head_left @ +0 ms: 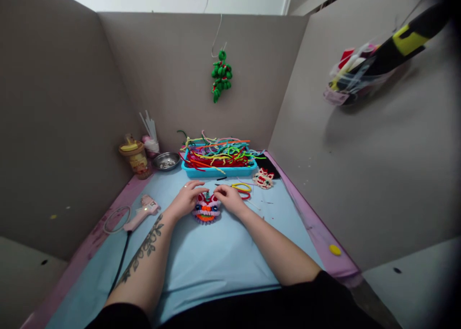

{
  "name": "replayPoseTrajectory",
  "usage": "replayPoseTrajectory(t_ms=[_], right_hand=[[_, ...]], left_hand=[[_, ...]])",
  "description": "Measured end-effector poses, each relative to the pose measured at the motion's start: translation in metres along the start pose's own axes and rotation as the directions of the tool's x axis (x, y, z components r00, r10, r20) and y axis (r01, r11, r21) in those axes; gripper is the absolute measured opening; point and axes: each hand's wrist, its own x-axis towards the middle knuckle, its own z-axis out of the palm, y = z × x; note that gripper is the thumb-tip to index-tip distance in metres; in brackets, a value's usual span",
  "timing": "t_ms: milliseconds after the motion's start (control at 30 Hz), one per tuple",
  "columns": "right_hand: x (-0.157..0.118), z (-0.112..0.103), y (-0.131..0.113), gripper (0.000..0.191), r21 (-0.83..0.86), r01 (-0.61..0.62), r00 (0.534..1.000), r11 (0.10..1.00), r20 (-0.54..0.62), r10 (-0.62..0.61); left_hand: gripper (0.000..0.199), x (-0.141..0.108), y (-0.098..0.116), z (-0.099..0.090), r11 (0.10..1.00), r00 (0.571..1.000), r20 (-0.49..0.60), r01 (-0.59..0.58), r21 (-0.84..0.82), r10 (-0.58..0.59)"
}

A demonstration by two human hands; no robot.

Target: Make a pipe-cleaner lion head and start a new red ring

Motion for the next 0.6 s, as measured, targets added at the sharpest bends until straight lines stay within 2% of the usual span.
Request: replayPoseTrajectory(t_ms=[200, 333, 467, 600], right_hand=[[0.0002, 0.0001, 0.0032, 0.013, 0.027, -0.006, 1.000, 1.000, -0.023, 0.007], [0.0017, -0.0009, 0.0050, 0.027, 0.130, -0.100, 0.993, 0.987, -0.043, 0.106], [0.0024, -0.0021, 0.0056, 0.025, 0.211, -0.180, 0.982, 0.961, -0.019, 0.188], [0.0010, 0.0004, 0.0063, 0.026, 0.217, -0.143, 0.989, 0.966, 0.013, 0.144]], left_hand=[[0.055, -0.0003, -0.0010, -0.0005, 1.000, 1.000, 0.010, -0.007, 0.006, 0.007], [0.054, -0.0008, -0.0007, -0.0007, 1.000, 1.000, 0.005, -0.009, 0.009, 0.009], [0.056, -0.0013, -0.0010, -0.0007, 1.000, 1.000, 0.010, -0.012, 0.003, 0.012], [0.056, -0.0009, -0.0015, -0.0004, 1.000, 1.000, 0.006, -0.001, -0.002, 0.001]])
